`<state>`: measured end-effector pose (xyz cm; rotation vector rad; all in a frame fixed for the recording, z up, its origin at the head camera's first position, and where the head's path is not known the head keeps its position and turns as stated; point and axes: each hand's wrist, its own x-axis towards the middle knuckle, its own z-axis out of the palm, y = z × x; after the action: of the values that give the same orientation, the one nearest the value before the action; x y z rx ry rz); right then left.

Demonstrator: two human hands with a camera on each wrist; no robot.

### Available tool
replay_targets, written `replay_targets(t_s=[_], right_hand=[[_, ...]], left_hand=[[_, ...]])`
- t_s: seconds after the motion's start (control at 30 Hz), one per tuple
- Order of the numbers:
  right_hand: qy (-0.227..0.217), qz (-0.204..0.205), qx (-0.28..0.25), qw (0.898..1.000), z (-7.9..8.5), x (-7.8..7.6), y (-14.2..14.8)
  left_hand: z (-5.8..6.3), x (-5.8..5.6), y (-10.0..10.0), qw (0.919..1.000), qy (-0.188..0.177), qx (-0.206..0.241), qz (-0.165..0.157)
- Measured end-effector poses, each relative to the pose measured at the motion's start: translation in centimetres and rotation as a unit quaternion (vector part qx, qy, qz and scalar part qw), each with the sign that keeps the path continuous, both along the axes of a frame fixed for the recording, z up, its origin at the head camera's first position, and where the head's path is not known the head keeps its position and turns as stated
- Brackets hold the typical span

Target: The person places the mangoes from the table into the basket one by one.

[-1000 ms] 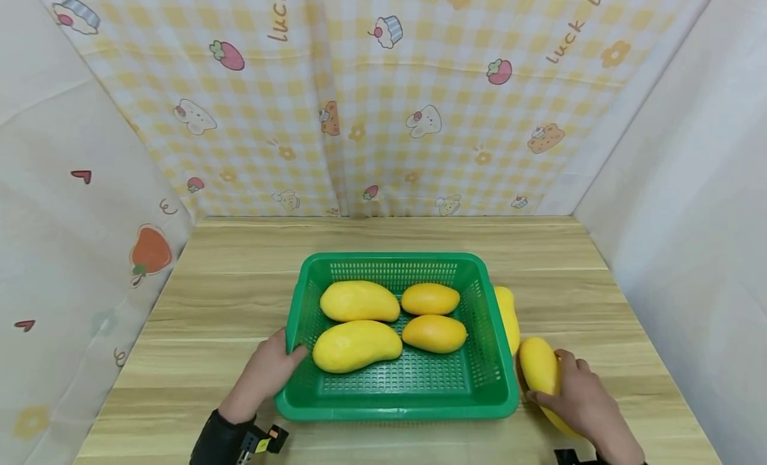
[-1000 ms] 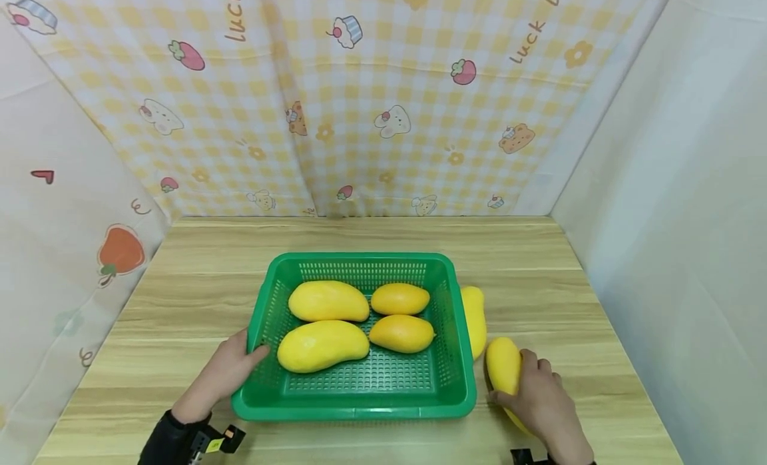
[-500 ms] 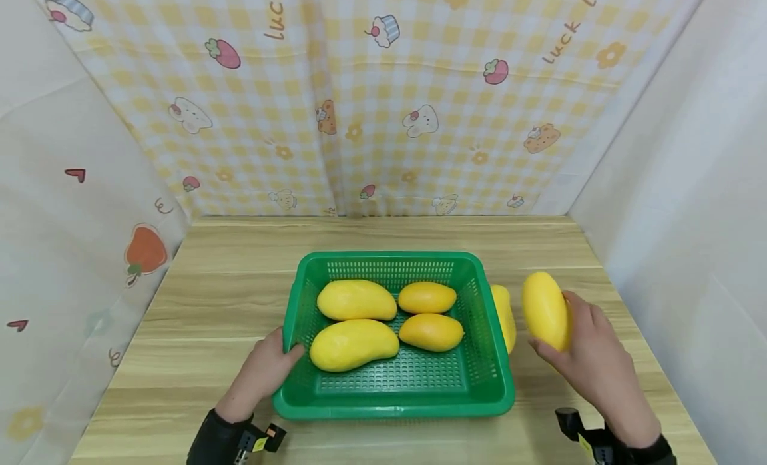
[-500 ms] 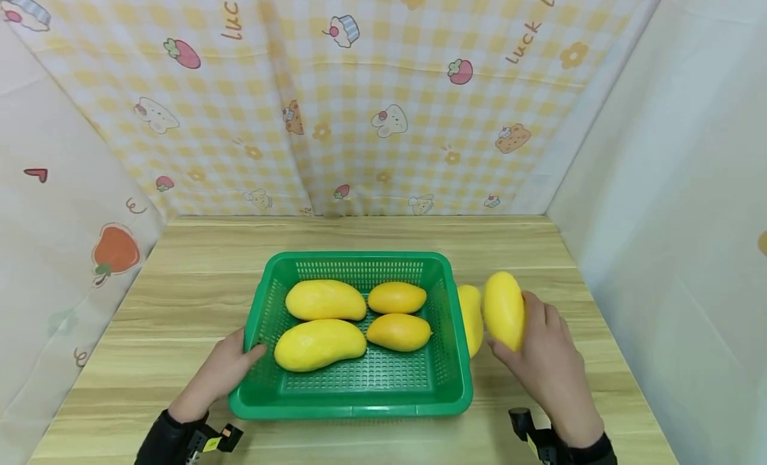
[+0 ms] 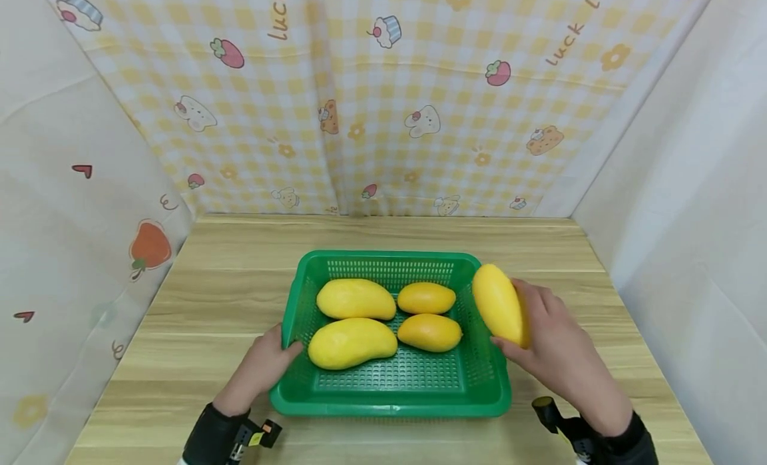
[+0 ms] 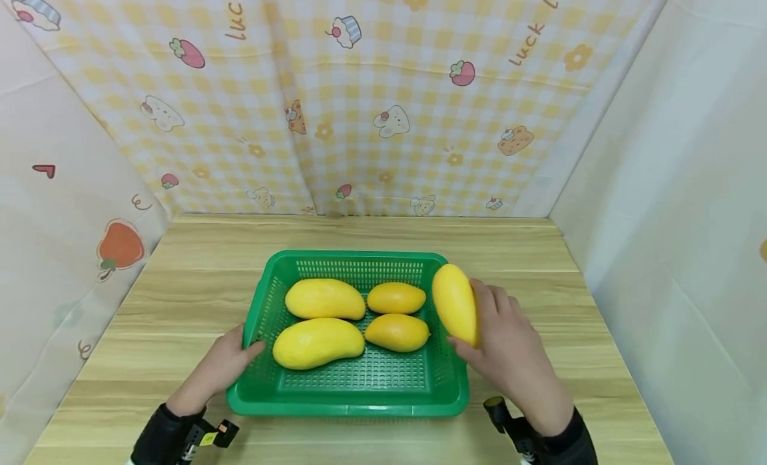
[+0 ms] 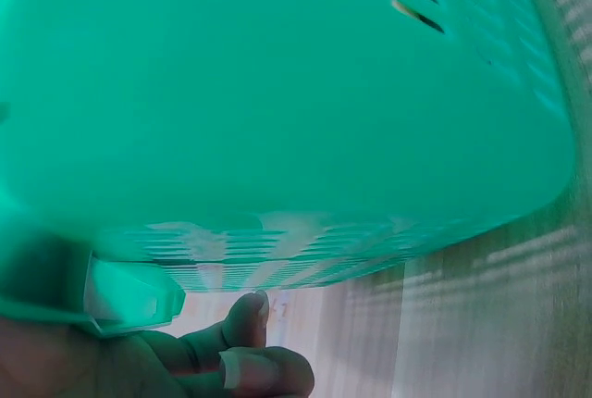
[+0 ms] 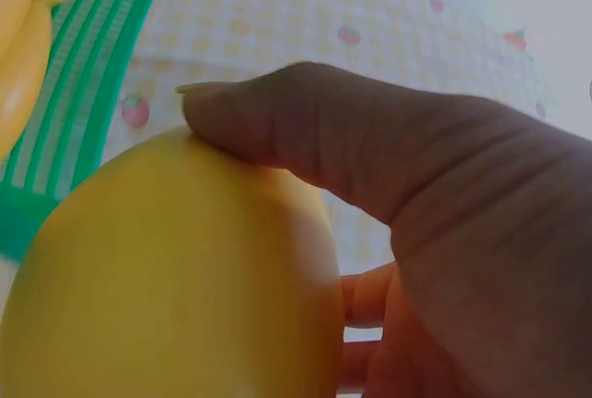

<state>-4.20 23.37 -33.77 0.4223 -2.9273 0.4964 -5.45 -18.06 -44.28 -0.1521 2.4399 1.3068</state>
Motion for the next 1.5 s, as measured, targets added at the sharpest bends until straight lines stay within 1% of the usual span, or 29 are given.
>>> replay_targets(t_s=[0.13,0.3,0.47,0.63,0.87,1.13,1.27,1.37,1.5], right_hand=[[0.001,0.047,0.015,0.999,0.2,-0.1,-1.2],[0.009,0.1,0.024,0.995,0.3,-0.4,-2.6],[-0.014,0.145,0.036,0.989,0.0,-0.6,-4.1],[-0.047,0.193,0.066,0.978,-0.6,-0.8,-5.5],[-0.079,0.225,0.106,0.965,-1.0,-1.0,-6.3],[-0.126,0.274,0.146,0.942,-1.4,-1.6,-6.4],[-0.145,0.288,0.155,0.934,-1.8,-1.8,-6.5],[-0.149,0.301,0.152,0.93,-2.0,-1.9,-6.6],[-0.136,0.332,0.145,0.922,-2.3,-1.9,-6.7]], left_hand=[[-0.1,0.0,-0.1,1.0,-0.004,0.007,0.003],[0.0,0.0,-0.1,0.9999,-0.004,0.009,0.004],[0.1,0.1,-0.3,1.0,0.001,0.002,0.001],[0.1,0.1,-0.4,1.0,-0.001,0.004,0.004],[0.1,0.1,-0.2,1.0,-0.001,0.007,-0.002],[0.4,0.1,-0.1,0.9999,-0.001,0.012,-0.005],[0.2,0.1,-0.1,0.9999,0.004,0.01,-0.008],[0.2,0.1,-0.1,0.9999,0.003,0.008,-0.004],[0.1,0.1,-0.1,1.0,0.003,0.007,-0.004]])
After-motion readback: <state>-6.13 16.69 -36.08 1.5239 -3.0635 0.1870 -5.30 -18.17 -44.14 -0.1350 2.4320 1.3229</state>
